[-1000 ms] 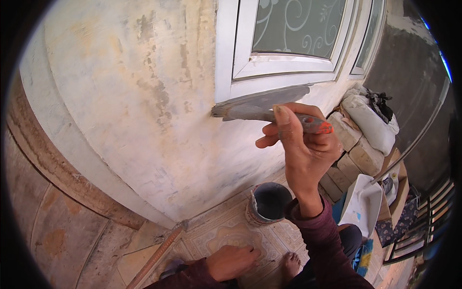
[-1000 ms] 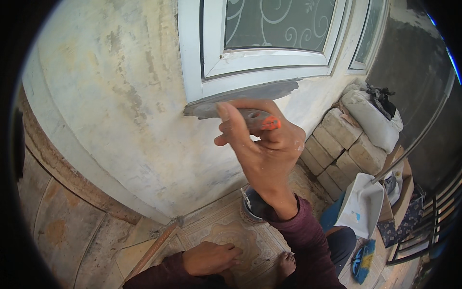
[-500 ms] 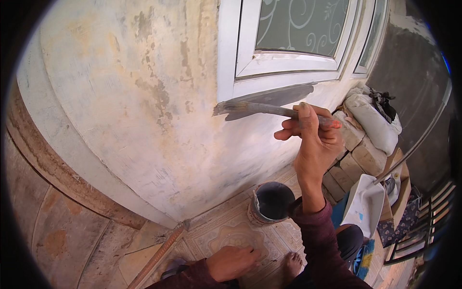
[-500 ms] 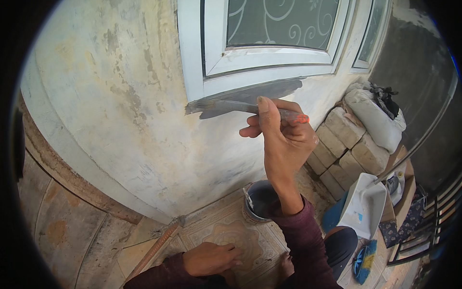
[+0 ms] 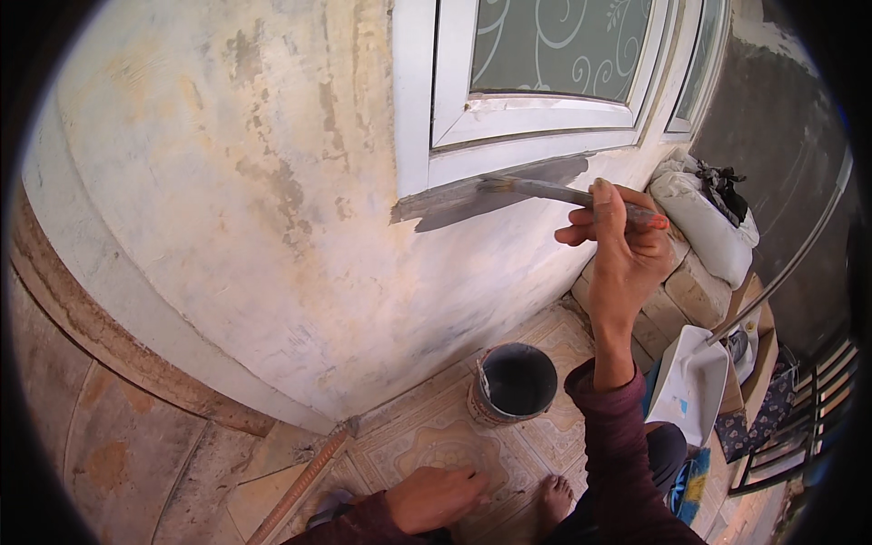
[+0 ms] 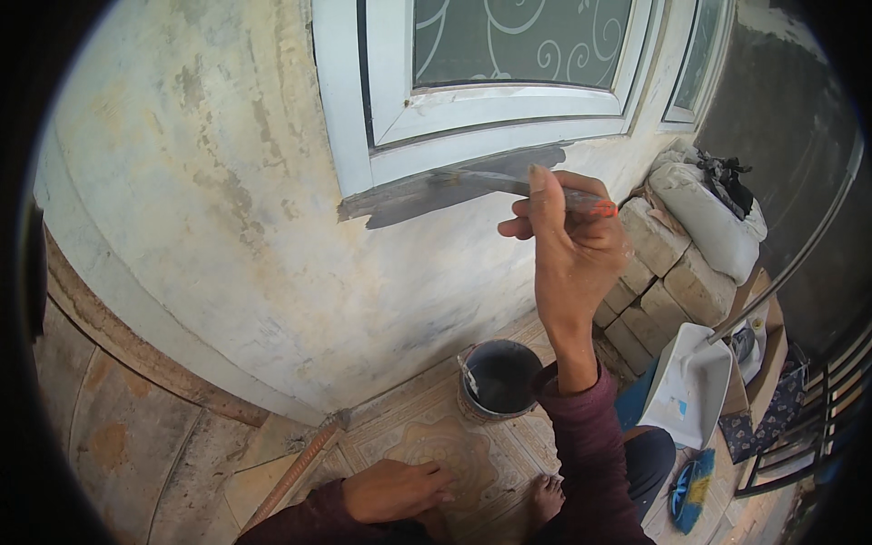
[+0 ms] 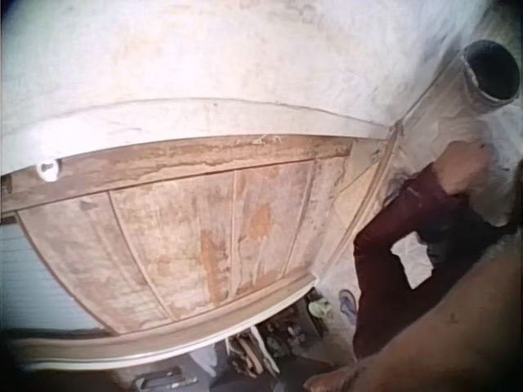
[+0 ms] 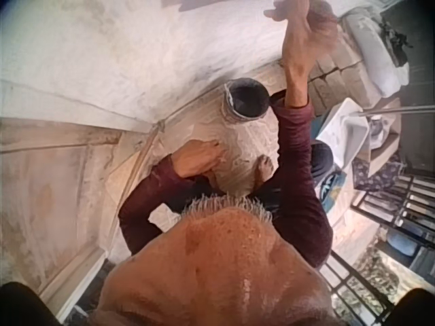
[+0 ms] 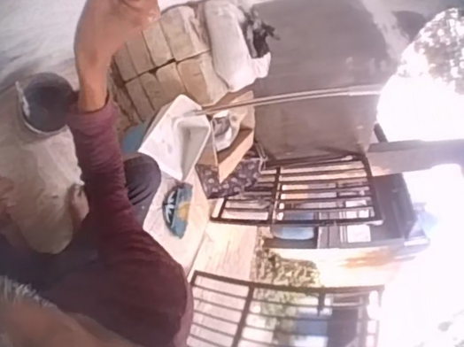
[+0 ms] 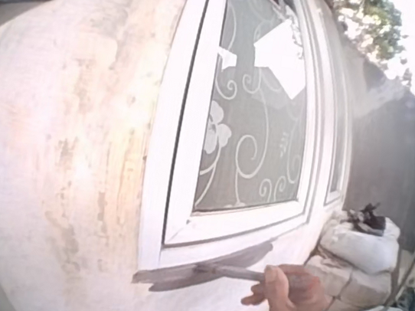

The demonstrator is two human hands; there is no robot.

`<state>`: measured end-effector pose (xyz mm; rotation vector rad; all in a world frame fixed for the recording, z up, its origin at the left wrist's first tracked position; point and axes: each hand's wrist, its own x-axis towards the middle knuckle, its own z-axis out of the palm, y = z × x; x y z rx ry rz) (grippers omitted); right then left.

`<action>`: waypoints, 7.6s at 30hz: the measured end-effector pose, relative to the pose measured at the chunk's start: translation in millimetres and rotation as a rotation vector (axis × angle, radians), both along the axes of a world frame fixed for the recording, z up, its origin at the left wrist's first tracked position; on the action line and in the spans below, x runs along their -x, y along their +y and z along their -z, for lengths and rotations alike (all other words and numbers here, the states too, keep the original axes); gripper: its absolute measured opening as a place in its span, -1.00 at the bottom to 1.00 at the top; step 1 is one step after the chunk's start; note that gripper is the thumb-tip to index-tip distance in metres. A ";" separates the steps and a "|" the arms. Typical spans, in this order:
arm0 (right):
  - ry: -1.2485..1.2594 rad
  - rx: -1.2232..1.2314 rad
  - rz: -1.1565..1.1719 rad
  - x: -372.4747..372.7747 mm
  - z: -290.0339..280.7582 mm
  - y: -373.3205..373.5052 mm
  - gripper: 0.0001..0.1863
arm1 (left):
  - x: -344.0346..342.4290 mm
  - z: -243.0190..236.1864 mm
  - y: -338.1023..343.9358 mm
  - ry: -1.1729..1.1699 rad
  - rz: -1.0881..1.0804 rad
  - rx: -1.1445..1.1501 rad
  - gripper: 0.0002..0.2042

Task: The person paints the wall surface around a window frame using a brush and a bucket of grey paint.

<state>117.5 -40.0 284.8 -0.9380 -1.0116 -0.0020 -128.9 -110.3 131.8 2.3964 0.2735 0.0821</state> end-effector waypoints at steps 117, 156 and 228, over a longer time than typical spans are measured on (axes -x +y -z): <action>0.128 -0.192 0.186 -183.0 122.1 36.4 -0.75 | -66.8 -39.3 -16.1 0.629 -0.136 0.070 -0.56; -0.107 -0.068 0.181 -73.7 137.0 14.3 -0.68 | -35.3 -30.3 -33.2 0.552 -0.095 0.049 -0.60; 0.128 -0.162 0.065 -68.8 92.6 0.6 -0.76 | -9.3 -34.0 -49.2 0.309 -0.089 -0.065 -0.67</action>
